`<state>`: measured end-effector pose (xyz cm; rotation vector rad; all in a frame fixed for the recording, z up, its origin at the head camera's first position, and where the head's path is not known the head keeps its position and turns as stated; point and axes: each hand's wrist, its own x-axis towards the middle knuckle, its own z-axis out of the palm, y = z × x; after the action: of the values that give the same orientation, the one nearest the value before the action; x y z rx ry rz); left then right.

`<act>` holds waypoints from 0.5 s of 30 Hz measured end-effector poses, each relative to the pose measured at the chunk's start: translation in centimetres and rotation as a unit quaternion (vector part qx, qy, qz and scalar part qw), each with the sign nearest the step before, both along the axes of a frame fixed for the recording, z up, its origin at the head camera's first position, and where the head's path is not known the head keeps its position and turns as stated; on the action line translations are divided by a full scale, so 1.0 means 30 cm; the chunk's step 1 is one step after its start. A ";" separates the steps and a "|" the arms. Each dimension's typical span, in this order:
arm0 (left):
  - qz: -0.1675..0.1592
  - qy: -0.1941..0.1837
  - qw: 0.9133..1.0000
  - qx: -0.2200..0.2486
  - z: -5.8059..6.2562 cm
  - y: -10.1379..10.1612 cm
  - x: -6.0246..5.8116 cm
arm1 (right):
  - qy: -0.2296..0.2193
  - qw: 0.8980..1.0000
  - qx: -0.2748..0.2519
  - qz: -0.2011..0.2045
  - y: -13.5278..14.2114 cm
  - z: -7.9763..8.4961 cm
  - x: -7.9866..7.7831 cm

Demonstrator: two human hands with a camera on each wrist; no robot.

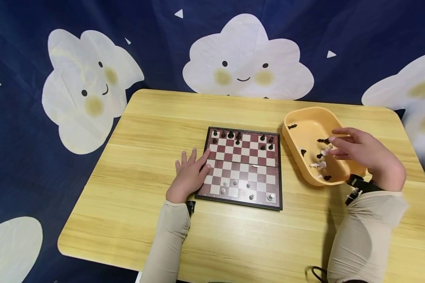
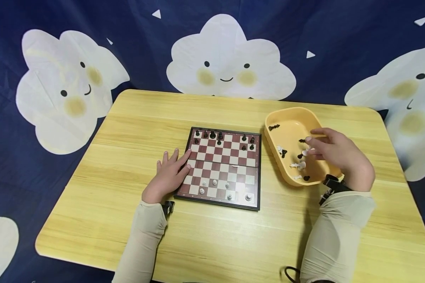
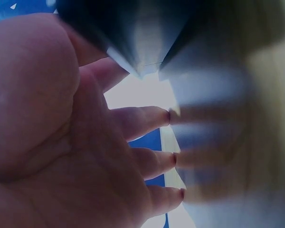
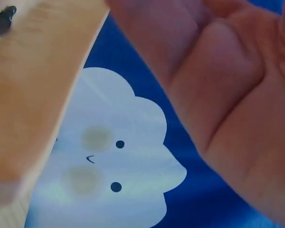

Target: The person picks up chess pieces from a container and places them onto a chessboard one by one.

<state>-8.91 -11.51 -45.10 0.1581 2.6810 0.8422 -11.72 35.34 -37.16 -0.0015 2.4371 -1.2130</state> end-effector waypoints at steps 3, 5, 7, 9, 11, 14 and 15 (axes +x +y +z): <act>0.002 0.000 1.000 0.002 0.002 -0.001 0.000 | 0.006 1.000 0.029 -0.002 0.001 0.009 0.001; 0.002 0.001 1.000 0.002 0.004 -0.003 0.001 | -0.004 0.998 0.059 0.004 0.006 0.013 0.004; 0.002 0.001 1.000 0.001 0.005 -0.005 0.003 | -0.019 0.996 0.083 0.012 0.014 0.017 0.008; 0.002 0.001 1.000 0.000 0.005 -0.007 0.003 | -0.028 0.995 0.094 0.021 0.016 0.018 0.010; 0.003 0.000 1.000 -0.002 0.006 -0.009 0.003 | -0.033 0.994 0.098 0.034 0.013 0.016 0.008; 0.002 0.000 1.000 -0.002 0.005 -0.010 0.003 | -0.028 0.993 0.100 0.058 -0.003 0.012 0.004; 0.002 0.001 1.000 -0.002 0.004 -0.010 0.002 | -0.021 0.992 0.104 0.068 -0.009 0.012 0.003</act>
<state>-8.86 -11.80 -44.99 0.1528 2.6848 0.8391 -11.63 35.07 -36.80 -0.0800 2.4710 -0.8888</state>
